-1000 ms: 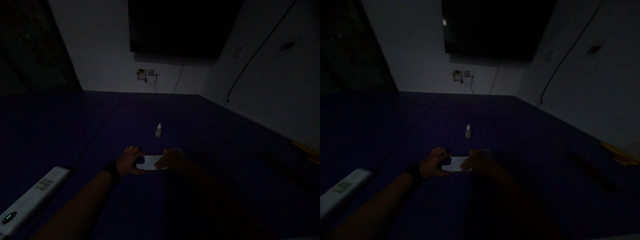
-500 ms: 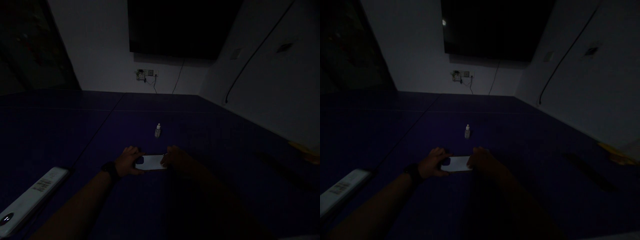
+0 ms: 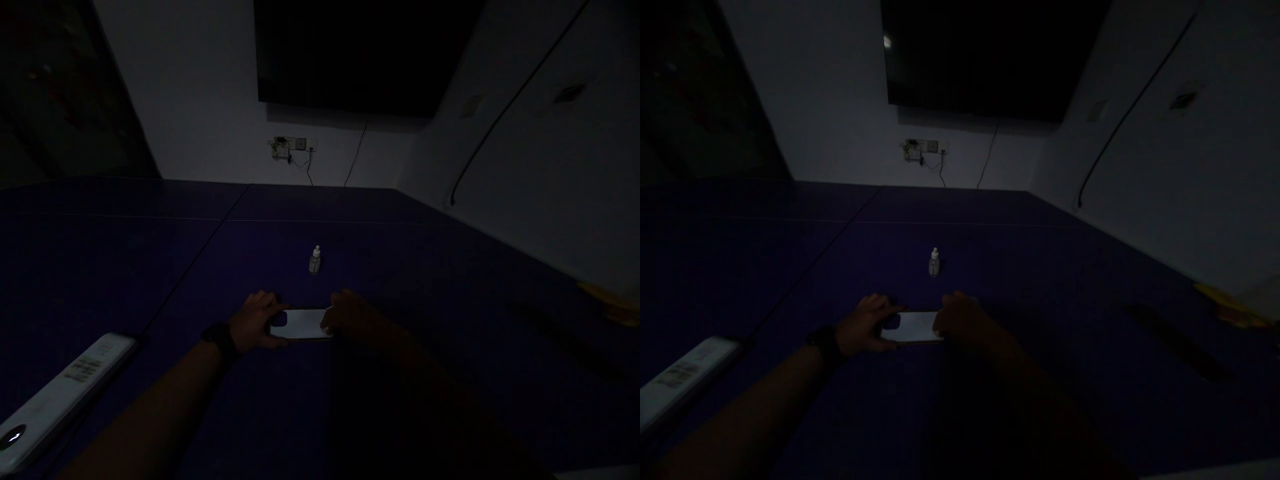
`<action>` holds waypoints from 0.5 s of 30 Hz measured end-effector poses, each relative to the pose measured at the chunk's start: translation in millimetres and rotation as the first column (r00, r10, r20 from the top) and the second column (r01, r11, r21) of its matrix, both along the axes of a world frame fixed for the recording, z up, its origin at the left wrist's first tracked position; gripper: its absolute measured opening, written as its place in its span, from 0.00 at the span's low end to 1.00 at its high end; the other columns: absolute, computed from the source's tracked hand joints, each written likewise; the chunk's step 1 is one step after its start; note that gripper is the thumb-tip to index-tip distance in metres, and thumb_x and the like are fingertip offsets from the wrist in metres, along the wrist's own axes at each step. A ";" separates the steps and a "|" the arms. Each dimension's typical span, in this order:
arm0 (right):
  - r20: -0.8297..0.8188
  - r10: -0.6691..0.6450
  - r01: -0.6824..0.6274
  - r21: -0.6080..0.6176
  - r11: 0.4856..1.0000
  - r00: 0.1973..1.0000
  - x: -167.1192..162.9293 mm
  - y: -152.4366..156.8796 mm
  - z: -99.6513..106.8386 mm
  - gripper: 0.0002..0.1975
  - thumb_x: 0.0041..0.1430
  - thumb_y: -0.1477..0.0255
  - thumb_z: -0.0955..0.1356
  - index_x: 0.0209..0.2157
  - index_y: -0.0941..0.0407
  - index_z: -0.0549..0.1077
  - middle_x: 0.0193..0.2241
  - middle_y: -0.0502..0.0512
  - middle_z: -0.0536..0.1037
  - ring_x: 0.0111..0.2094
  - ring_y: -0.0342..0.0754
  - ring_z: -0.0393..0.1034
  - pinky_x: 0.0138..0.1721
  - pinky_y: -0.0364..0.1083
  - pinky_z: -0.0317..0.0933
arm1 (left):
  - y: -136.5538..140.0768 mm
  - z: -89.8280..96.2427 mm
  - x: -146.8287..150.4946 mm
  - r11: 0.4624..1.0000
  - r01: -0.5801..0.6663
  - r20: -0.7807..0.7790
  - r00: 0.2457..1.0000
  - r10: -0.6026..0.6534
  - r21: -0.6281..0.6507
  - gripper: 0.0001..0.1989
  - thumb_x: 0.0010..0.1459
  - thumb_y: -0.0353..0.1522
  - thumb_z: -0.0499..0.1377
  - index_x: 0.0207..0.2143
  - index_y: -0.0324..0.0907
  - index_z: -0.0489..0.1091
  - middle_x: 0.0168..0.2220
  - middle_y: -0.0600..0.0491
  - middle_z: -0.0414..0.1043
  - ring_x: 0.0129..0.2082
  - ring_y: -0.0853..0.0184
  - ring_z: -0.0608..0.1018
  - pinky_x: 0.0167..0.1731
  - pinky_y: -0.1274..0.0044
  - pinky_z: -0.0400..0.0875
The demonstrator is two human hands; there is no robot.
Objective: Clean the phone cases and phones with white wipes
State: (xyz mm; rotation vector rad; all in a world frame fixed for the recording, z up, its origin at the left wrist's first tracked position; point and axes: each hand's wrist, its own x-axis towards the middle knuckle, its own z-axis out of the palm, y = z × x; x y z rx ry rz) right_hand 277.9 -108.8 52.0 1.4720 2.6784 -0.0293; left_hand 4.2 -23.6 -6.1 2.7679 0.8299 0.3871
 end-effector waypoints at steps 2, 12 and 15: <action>0.014 -0.016 0.016 -0.045 0.999 1.000 -2.7 -0.3 2.0 0.12 0.63 0.76 0.68 0.43 0.49 0.82 0.39 0.61 0.78 0.41 0.53 0.69 0.44 0.50 0.58 | 0.1 -0.9 -0.4 1.000 0.007 0.012 1.000 -0.007 0.018 0.40 0.48 0.53 0.69 0.60 0.48 0.66 0.45 0.49 0.68 0.45 0.55 0.67 0.43 0.68 0.60; -0.026 0.091 -0.093 -0.078 0.993 0.995 -4.6 3.5 -2.7 0.11 0.62 0.82 0.66 0.35 0.57 0.79 0.39 0.58 0.79 0.42 0.51 0.67 0.44 0.48 0.57 | 1.9 -4.0 -1.5 0.999 0.018 0.036 0.999 -0.019 0.032 0.40 0.48 0.54 0.68 0.61 0.50 0.66 0.45 0.49 0.68 0.44 0.55 0.68 0.43 0.68 0.59; -0.101 0.116 -0.124 -0.067 0.990 0.988 1.4 6.1 -14.1 0.12 0.60 0.84 0.65 0.33 0.57 0.79 0.38 0.57 0.80 0.41 0.51 0.67 0.43 0.48 0.56 | 2.1 -3.5 -1.4 0.999 0.023 0.036 0.999 -0.024 0.032 0.41 0.49 0.54 0.68 0.62 0.50 0.65 0.45 0.49 0.68 0.44 0.55 0.68 0.43 0.68 0.59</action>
